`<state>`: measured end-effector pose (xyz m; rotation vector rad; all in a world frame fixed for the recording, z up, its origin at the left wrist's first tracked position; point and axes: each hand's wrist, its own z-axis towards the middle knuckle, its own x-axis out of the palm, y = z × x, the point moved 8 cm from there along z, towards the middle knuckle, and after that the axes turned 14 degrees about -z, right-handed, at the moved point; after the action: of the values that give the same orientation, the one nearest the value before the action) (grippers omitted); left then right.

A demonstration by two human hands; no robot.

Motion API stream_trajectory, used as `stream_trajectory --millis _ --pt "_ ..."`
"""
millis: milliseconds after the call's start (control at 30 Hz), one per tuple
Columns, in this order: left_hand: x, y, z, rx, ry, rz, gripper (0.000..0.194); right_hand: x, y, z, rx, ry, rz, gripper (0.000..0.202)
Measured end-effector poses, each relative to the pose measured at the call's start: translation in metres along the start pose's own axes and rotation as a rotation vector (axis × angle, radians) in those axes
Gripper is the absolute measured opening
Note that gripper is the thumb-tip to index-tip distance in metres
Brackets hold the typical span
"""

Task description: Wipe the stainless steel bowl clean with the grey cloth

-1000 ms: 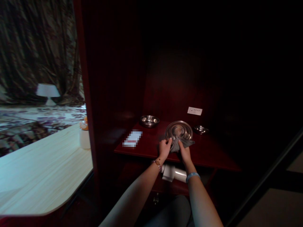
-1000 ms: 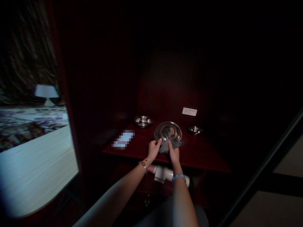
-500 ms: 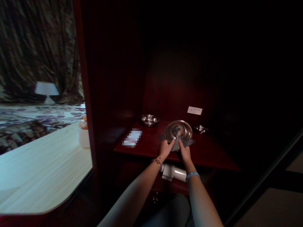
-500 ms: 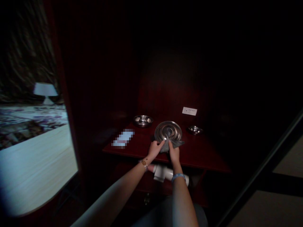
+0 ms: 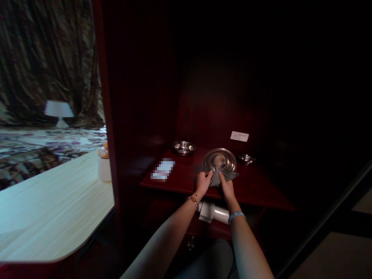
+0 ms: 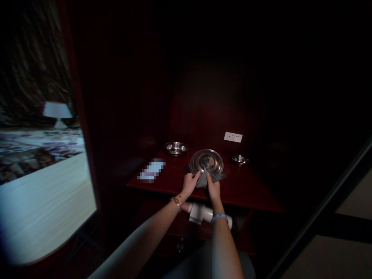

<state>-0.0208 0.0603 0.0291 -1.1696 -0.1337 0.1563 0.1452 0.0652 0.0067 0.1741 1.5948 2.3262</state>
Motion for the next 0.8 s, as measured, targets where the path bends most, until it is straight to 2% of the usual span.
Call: stream_trajectory --millis 400,600,800 --pt "-0.0059 -0.004 -0.0016 0.052 -0.055 0.01 0.046 0.0005 0.0052 -0.0008 -0.023 0.002 0.013 0.056" --pt "-0.0035 -0.0036 -0.0023 0.082 -0.028 0.0 0.04 -0.0025 0.006 -0.0025 -0.016 -0.023 0.02 0.056" --pt "-0.0004 -0.0012 -0.0023 0.025 0.006 0.039 0.037 -0.0022 0.0025 -0.0023 0.006 -0.013 0.027 0.056"
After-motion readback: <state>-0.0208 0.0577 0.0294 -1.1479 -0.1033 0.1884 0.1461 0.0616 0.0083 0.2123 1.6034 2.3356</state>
